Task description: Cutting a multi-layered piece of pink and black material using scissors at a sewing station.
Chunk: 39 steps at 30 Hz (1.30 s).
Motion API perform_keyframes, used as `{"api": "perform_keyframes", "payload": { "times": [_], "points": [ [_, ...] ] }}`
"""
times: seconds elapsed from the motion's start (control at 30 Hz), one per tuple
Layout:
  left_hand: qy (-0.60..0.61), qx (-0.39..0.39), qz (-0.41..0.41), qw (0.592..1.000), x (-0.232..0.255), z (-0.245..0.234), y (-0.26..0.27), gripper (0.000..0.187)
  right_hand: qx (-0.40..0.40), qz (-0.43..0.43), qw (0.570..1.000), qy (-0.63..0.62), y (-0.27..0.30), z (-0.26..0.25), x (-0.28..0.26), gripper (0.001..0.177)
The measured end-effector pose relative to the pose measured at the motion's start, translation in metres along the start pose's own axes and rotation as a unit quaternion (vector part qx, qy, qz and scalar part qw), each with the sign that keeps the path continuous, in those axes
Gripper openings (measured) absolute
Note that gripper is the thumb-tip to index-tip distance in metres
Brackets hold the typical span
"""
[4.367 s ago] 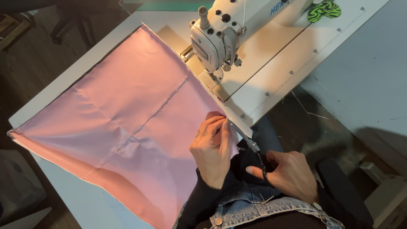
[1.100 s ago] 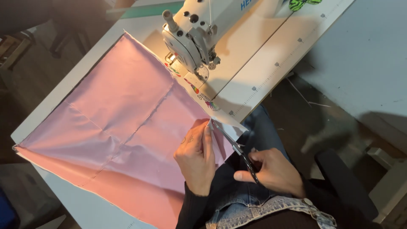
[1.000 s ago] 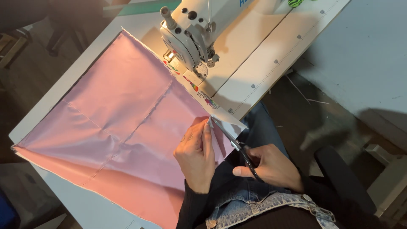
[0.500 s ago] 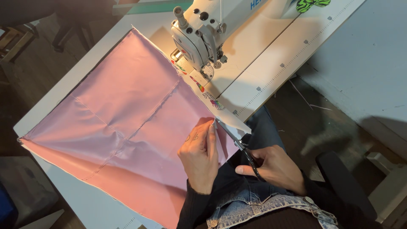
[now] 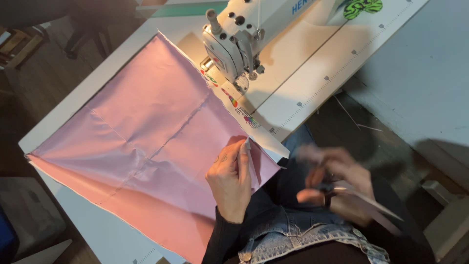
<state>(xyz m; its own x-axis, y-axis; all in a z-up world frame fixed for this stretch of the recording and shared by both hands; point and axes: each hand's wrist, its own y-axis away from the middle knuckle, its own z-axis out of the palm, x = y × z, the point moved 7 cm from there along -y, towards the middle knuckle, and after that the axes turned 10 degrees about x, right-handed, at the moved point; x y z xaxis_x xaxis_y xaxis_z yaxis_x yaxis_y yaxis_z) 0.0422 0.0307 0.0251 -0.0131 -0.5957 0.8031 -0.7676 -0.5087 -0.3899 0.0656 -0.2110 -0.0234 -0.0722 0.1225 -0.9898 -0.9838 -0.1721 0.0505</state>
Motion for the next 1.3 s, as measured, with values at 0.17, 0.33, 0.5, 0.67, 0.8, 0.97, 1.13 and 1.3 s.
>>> {"api": "perform_keyframes", "payload": {
  "times": [0.17, 0.33, 0.5, 0.67, 0.8, 0.97, 1.13, 1.3],
  "points": [
    [-0.019, -0.001, -0.02, 1.0, 0.003, -0.003, 0.0, 0.014, 0.127, -0.159, 0.976, 0.081, -0.021, 0.045, -0.042, 0.067],
    [-0.022, 0.008, 0.014, 1.0, -0.008, -0.017, 0.005, 0.014, 0.11, -0.332, 0.885, 0.308, -0.038, 0.056, -0.034, 0.032],
    [-0.058, 0.053, -0.083, 0.993, -0.035, -0.058, 0.001, 0.015, 0.185, -0.078, 0.975, 0.096, -0.084, -0.002, 0.005, 0.013],
    [-0.077, 0.002, -0.034, 0.996, -0.019, -0.053, 0.0, 0.013, 0.135, -0.023, 0.989, 0.062, -0.067, 0.005, 0.016, 0.012],
    [-0.084, -0.021, 0.012, 0.996, 0.014, -0.047, -0.002, 0.031, 0.152, -0.002, 0.986, 0.071, -0.047, -0.002, 0.011, 0.011],
    [-0.215, 0.038, 0.07, 0.973, 0.044, -0.027, -0.008, 0.057, 0.129, -0.06, 0.983, 0.116, -0.012, -0.016, -0.035, 0.02],
    [-0.238, 0.023, 0.077, 0.968, 0.039, 0.001, -0.015, 0.044, -0.016, -0.005, 0.994, 0.105, 0.018, -0.044, -0.019, 0.036],
    [-0.293, 0.015, 0.041, 0.955, 0.031, -0.001, -0.021, 0.044, -0.256, 0.231, 0.936, 0.062, 0.036, 0.031, 0.039, 0.04]
  ]
}}
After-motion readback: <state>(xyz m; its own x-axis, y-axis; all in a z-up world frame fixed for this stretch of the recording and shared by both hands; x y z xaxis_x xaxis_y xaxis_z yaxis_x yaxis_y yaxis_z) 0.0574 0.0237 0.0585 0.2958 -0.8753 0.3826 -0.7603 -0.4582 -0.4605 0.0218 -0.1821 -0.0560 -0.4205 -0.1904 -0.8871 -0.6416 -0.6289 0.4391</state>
